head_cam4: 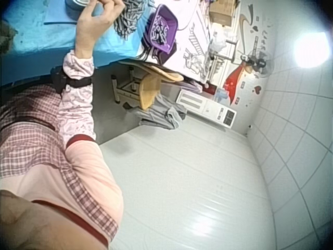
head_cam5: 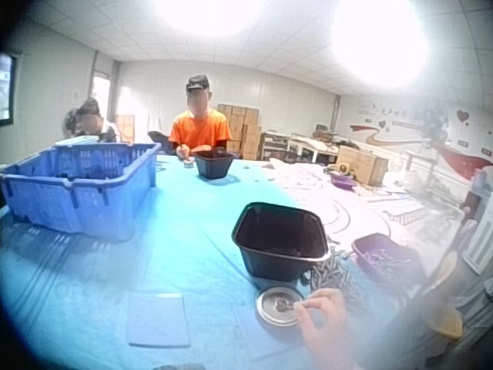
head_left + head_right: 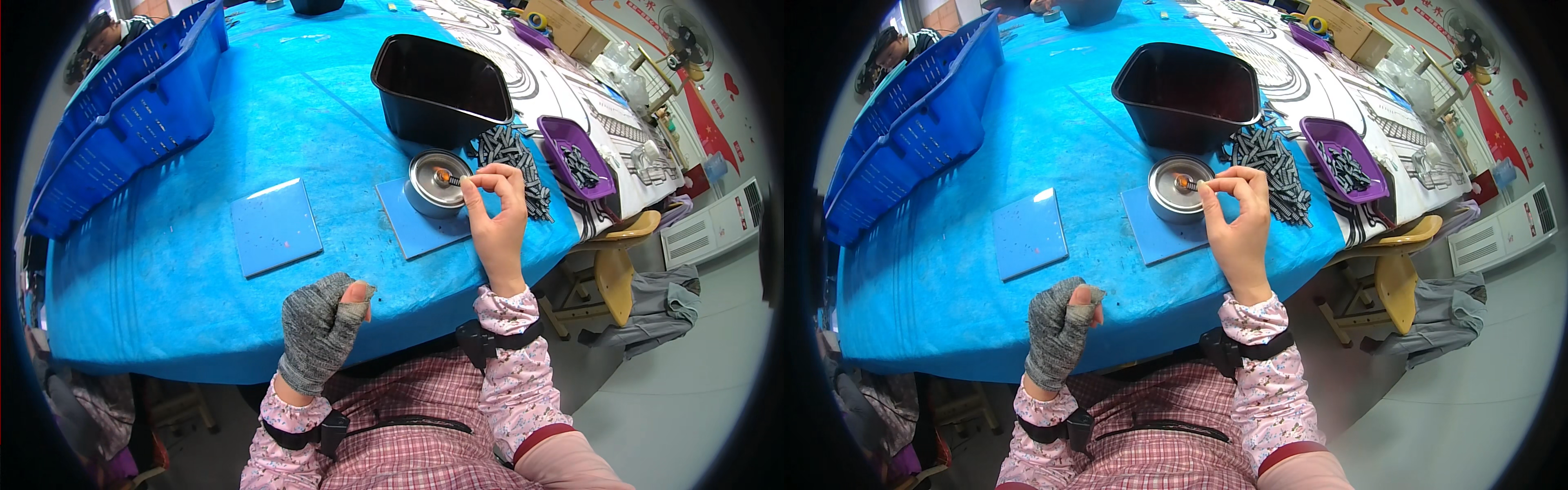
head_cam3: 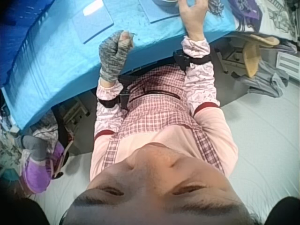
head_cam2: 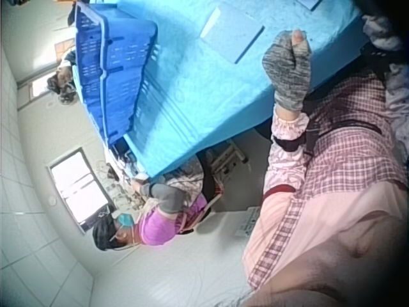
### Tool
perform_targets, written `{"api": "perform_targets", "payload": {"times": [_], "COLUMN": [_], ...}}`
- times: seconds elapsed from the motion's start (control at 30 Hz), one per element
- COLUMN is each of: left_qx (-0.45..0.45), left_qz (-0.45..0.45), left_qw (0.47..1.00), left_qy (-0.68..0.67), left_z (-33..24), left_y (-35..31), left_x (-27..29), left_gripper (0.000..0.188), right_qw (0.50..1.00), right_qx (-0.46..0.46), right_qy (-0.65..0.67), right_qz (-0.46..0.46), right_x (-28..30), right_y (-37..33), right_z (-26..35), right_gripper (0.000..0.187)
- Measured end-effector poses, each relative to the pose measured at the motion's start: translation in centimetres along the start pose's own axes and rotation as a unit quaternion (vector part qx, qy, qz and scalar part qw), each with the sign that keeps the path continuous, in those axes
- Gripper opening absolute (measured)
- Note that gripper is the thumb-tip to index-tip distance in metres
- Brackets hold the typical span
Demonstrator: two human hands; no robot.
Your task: The person is assembling small plastic and metal components at a workbench.
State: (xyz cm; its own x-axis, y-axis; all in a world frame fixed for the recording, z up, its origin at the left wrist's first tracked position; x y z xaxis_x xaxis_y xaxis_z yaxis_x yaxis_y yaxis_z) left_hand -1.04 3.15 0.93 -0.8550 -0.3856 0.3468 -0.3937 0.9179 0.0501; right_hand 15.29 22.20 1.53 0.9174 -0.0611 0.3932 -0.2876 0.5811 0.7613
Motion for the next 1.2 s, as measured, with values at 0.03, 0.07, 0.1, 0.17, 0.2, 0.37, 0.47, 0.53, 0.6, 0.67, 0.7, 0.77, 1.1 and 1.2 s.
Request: {"api": "perform_targets", "payload": {"times": [0.03,0.07,0.1,0.17,0.2,0.37,0.47,0.53,0.6,0.67,0.7,0.77,1.1,1.2], "left_qx": [0.0,-0.002,-0.003,0.0,0.002,0.002,0.007,0.008,0.004,0.001,-0.003,-0.003,-0.01,0.018], "left_qz": [0.0,-0.001,-0.002,0.0,0.0,0.0,0.002,0.004,0.004,0.002,0.0,-0.002,-0.016,-0.05], "left_qw": [1.0,1.0,1.0,1.0,1.0,1.0,1.0,1.0,1.0,1.0,1.0,1.0,0.998,0.981], "left_qy": [0.0,0.0,-0.001,-0.003,-0.005,0.004,0.001,-0.002,-0.006,-0.004,-0.003,-0.009,-0.052,-0.189], "left_z": [0.0,0.0,0.1,0.1,0.0,0.1,0.0,0.0,0.0,0.1,0.1,-0.2,-0.1,0.3], "left_y": [0.0,0.0,0.0,0.0,0.0,-0.1,-0.1,0.0,0.0,0.0,0.0,0.0,-0.3,-1.2], "left_x": [0.0,0.0,0.0,-0.1,-0.1,0.0,0.0,0.0,0.0,0.0,0.0,0.0,-0.2,-0.2], "left_gripper": [0.05,0.05,0.049,0.049,0.049,0.049,0.049,0.049,0.048,0.048,0.049,0.048,0.036,0.041], "right_qw": [1.0,1.0,1.0,1.0,1.0,1.0,1.0,1.0,1.0,1.0,1.0,1.0,0.997,0.958], "right_qx": [0.008,0.008,0.009,0.009,0.007,0.004,-0.006,-0.003,-0.004,-0.005,-0.006,-0.006,0.005,-0.072], "right_qy": [0.006,0.006,0.011,0.015,0.016,0.007,0.012,0.011,0.012,0.014,0.015,0.016,0.032,0.276], "right_qz": [0.008,0.008,0.016,0.025,0.024,0.019,0.018,0.018,0.018,0.018,0.016,0.014,-0.065,-0.028], "right_x": [0.0,0.0,0.0,0.0,0.0,-0.1,-0.1,-0.1,-0.1,-0.1,-0.1,-0.1,1.1,1.0], "right_y": [0.0,0.0,0.1,0.0,0.0,-0.1,0.0,-0.1,-0.1,-0.1,-0.1,0.0,-0.7,-3.4], "right_z": [0.0,0.1,0.1,0.0,-0.1,-0.3,-0.3,-0.4,-0.4,-0.4,-0.4,-0.3,1.3,6.6], "right_gripper": [0.013,0.013,0.013,0.013,0.013,0.013,0.013,0.013,0.013,0.013,0.013,0.013,0.011,0.011]}}
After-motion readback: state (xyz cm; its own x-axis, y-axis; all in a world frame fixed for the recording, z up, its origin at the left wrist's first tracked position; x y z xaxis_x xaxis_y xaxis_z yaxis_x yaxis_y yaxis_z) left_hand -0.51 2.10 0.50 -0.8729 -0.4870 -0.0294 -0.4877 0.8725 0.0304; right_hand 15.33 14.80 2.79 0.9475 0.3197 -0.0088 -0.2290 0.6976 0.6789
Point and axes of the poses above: each hand's wrist, its own y-axis towards the middle knuckle, its own x-axis out of the back of the hand, z = x × y, the point moved 2 cm from there along y, towards the middle knuckle, and after that the axes turned 9 degrees about x, right-handed, at the moved point
